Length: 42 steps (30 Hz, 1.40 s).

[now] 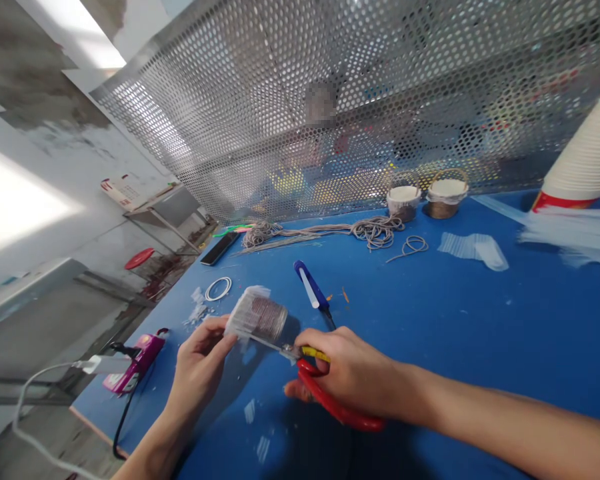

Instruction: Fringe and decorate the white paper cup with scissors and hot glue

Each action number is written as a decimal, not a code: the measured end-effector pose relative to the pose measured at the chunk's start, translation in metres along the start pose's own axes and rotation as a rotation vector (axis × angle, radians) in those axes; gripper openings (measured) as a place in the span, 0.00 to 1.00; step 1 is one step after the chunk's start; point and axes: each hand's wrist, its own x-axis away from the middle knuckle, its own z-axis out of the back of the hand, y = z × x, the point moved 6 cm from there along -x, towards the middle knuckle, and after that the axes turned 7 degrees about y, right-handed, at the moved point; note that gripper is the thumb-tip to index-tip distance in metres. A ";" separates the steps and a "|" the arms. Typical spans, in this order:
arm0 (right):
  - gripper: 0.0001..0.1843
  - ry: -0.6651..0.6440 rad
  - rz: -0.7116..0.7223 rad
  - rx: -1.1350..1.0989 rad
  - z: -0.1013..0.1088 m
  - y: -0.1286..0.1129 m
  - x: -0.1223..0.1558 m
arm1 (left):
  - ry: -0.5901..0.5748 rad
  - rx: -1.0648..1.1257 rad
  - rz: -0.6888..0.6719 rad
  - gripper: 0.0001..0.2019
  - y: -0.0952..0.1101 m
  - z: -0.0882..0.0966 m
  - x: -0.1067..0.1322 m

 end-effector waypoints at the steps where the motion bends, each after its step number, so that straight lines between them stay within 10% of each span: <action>1: 0.15 0.000 -0.003 -0.004 0.001 0.000 0.000 | -0.004 -0.008 0.004 0.11 0.001 -0.001 0.000; 18: 0.34 -0.142 -0.137 -0.190 0.001 0.008 -0.001 | -0.058 -0.032 0.023 0.13 0.015 -0.012 -0.010; 42: 0.31 -0.120 -0.115 -0.163 0.007 0.010 0.006 | -0.080 -0.032 -0.017 0.10 0.016 -0.017 -0.008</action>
